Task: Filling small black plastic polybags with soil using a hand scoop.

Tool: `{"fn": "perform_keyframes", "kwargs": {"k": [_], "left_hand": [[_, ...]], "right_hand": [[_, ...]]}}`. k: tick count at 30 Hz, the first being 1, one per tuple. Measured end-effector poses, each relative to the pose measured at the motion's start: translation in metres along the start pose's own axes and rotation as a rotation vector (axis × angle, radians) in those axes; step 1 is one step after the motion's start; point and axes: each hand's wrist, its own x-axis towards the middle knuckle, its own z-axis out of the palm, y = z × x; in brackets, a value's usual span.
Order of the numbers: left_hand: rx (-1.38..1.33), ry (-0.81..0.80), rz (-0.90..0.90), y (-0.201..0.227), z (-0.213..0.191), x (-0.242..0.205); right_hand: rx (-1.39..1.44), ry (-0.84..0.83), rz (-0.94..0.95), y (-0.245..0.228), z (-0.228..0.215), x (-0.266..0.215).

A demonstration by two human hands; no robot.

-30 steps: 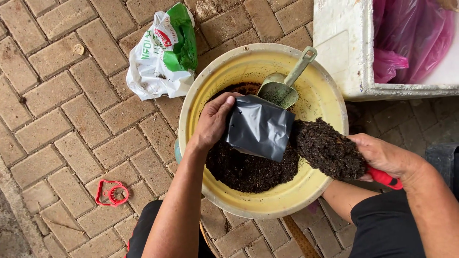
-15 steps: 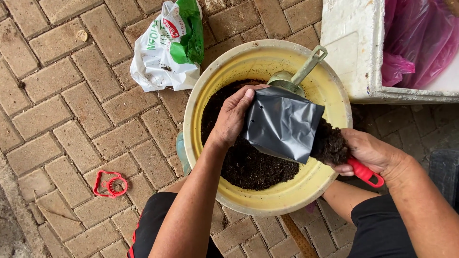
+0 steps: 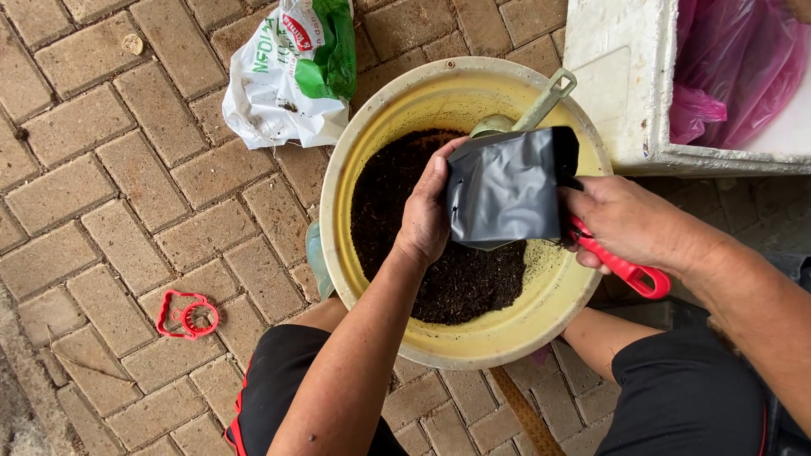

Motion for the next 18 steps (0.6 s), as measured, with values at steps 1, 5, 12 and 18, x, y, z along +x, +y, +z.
{"fn": "perform_keyframes", "kwargs": {"k": [1,5,12,18], "left_hand": [[0.002,0.019,0.0,0.0,0.0,-0.001],[-0.068,0.059,-0.059,-0.015,-0.009,0.001],[-0.256,0.033,-0.237,-0.034,-0.031,0.007],[-0.2,0.074,-0.17,0.0,-0.039,0.006]], "right_hand": [[-0.153,0.061,-0.023,-0.012,0.003,-0.008],[-0.602,0.187,-0.108,-0.031,0.023,-0.036],[-1.093,0.687,-0.577,0.039,0.027,-0.07],[-0.17,0.627,-0.416,0.348,-0.052,0.05]]}}
